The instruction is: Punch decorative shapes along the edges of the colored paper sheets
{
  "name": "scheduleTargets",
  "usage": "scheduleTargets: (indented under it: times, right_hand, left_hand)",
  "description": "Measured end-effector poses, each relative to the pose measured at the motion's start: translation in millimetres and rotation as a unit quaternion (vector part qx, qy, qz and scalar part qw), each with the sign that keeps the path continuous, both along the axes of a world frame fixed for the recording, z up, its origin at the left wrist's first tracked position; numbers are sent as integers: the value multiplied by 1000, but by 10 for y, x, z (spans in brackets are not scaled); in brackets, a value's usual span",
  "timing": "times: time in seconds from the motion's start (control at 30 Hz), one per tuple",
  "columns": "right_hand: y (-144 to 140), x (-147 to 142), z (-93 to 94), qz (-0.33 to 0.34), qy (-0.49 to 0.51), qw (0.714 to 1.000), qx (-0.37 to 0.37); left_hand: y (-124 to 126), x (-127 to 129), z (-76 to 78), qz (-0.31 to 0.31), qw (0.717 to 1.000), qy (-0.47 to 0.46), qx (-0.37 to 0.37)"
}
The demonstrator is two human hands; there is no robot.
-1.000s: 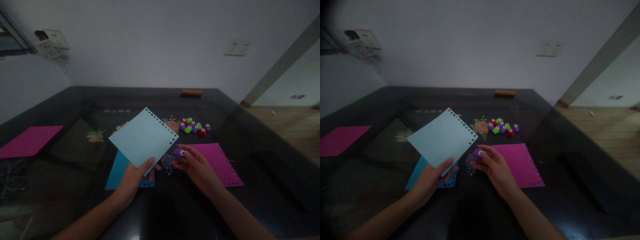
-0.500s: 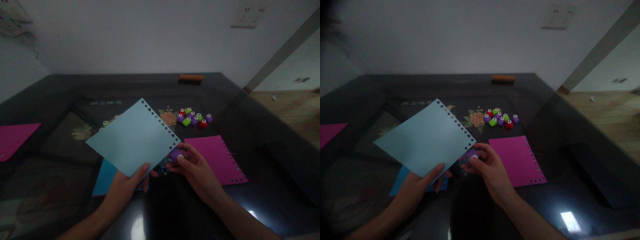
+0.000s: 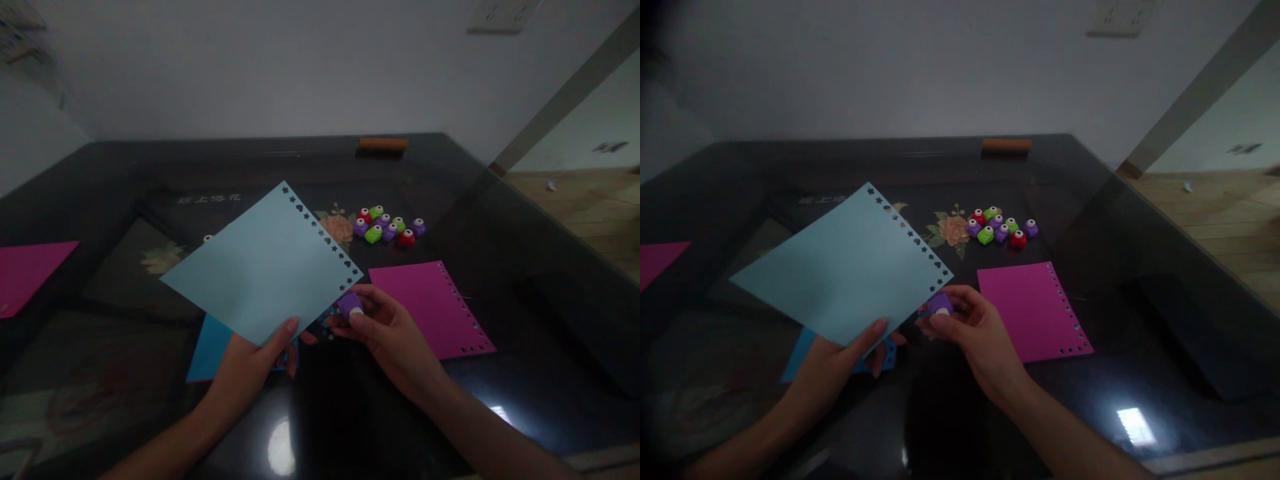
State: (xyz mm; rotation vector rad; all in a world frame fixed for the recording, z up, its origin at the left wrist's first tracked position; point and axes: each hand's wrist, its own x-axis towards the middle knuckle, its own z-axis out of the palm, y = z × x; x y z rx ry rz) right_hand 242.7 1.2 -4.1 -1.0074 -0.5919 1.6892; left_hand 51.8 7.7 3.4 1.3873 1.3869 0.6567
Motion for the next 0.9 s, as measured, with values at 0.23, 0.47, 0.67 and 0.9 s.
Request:
scheduleTargets:
  times: [0.23,0.47,0.67,0.9]
  right_hand:
    - [5,-4,10,-5,10,1000,12]
    - [9,-17,32,-9,17,1000,11]
    - [4,-7,28,-1,20,1000,12]
    - [-1,-2,43,2,9,1000,18]
  left_hand:
    - [-20,14,-17,-2,1000,10,8]
    - [-4,-2,-15,3,1000,12,14]
    - [-14,-29,-51,-4,999,19,31]
    - [-20,-34,-51,-14,998,29,48]
